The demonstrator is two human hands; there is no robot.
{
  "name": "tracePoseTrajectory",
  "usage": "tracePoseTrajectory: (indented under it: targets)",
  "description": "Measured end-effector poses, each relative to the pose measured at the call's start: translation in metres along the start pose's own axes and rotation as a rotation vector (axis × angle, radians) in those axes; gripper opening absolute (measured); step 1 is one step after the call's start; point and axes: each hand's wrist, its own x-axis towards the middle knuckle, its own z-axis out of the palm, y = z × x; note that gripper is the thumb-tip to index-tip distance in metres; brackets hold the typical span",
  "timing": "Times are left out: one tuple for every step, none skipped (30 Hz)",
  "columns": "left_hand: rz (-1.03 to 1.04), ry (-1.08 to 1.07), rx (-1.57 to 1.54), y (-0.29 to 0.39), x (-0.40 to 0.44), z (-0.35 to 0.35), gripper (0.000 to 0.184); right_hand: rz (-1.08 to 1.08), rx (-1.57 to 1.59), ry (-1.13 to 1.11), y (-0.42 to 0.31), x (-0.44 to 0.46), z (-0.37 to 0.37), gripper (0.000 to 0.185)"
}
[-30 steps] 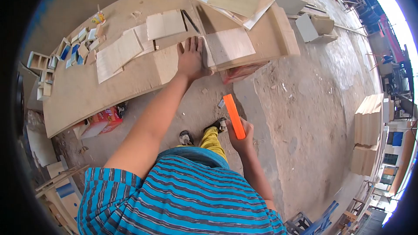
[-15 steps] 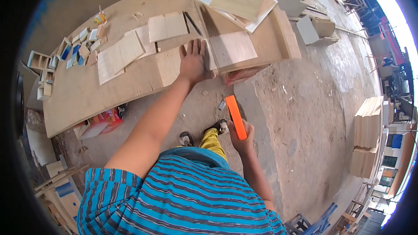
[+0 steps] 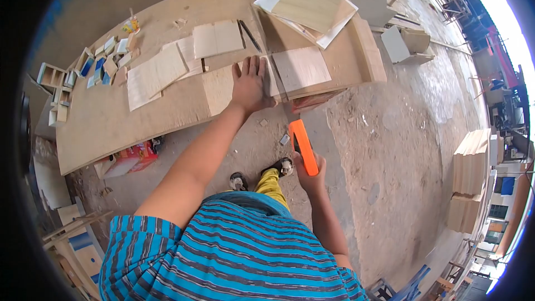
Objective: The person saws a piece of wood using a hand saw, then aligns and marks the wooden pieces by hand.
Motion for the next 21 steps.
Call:
tracePoseTrajectory:
  targets:
    - [-0.004, 0.003, -0.003, 0.000, 0.001, -0.001, 0.118, 0.012, 0.026, -0.006, 0.006, 0.002, -0.002, 0.029]
    - [-0.005, -0.003, -0.010, 0.000, 0.000, -0.001, 0.118, 0.032, 0.051, -0.012, 0.008, -0.001, -0.005, 0.029]
    - [-0.005, -0.006, -0.014, 0.001, -0.001, -0.001, 0.119, 0.047, 0.014, -0.018, 0.009, -0.011, -0.007, 0.029]
    - [-0.006, -0.018, -0.005, 0.003, -0.002, -0.001, 0.119, 0.059, -0.019, -0.021, 0.011, -0.027, -0.011, 0.029]
    - [-0.010, -0.024, 0.005, 0.003, -0.001, 0.000, 0.119, 0.060, -0.068, -0.037, 0.015, -0.048, -0.020, 0.029]
    - [-0.016, -0.029, 0.013, 0.003, 0.001, 0.000, 0.120, 0.059, -0.119, -0.056, 0.018, -0.070, -0.033, 0.029]
    - [-0.012, -0.023, 0.027, 0.002, 0.003, 0.002, 0.120, 0.109, -0.061, -0.039, 0.014, -0.090, -0.046, 0.028]
    - [-0.006, -0.018, 0.044, 0.001, 0.003, 0.005, 0.120, 0.161, -0.002, -0.022, 0.006, -0.106, -0.055, 0.028]
    - [0.002, -0.014, 0.061, 0.001, 0.003, 0.005, 0.121, 0.148, -0.078, -0.041, 0.000, -0.111, -0.058, 0.027]
    - [0.003, -0.012, 0.051, 0.001, 0.004, 0.004, 0.121, 0.138, -0.152, -0.058, -0.005, -0.114, -0.059, 0.026]
    - [0.007, -0.011, 0.044, 0.001, 0.003, 0.003, 0.121, 0.128, -0.224, -0.072, -0.010, -0.117, -0.057, 0.026]
    - [0.010, -0.007, 0.036, 0.001, 0.002, 0.002, 0.121, 0.023, -0.293, -0.083, -0.015, -0.108, -0.053, 0.025]
    - [0.010, 0.006, 0.048, 0.000, 0.003, 0.006, 0.121, -0.041, -0.304, -0.043, -0.005, -0.103, -0.048, 0.025]
    - [0.009, 0.018, 0.058, -0.002, 0.007, 0.013, 0.121, -0.103, -0.317, -0.005, 0.009, -0.097, -0.041, 0.026]
    - [0.009, 0.023, 0.065, -0.003, 0.008, 0.018, 0.121, -0.066, -0.311, -0.037, 0.014, -0.081, -0.036, 0.026]
    - [0.011, 0.020, 0.047, -0.002, 0.006, 0.018, 0.121, -0.028, -0.302, -0.068, 0.013, -0.060, -0.030, 0.027]
    - [0.015, 0.021, 0.034, -0.002, 0.004, 0.015, 0.121, -0.010, -0.220, -0.068, 0.002, -0.039, -0.022, 0.028]
    - [0.018, 0.026, 0.024, -0.002, 0.003, 0.011, 0.121, 0.003, -0.136, -0.066, -0.007, -0.027, -0.014, 0.029]
    - [0.013, 0.015, 0.033, -0.002, 0.004, 0.008, 0.121, 0.008, -0.113, -0.056, -0.007, -0.025, -0.013, 0.029]
    - [0.003, 0.004, 0.037, -0.001, 0.005, 0.005, 0.121, 0.014, -0.094, -0.050, -0.006, -0.024, -0.012, 0.030]
    - [-0.006, -0.015, 0.039, 0.001, 0.003, 0.006, 0.121, 0.027, -0.078, -0.046, -0.006, -0.026, -0.014, 0.030]
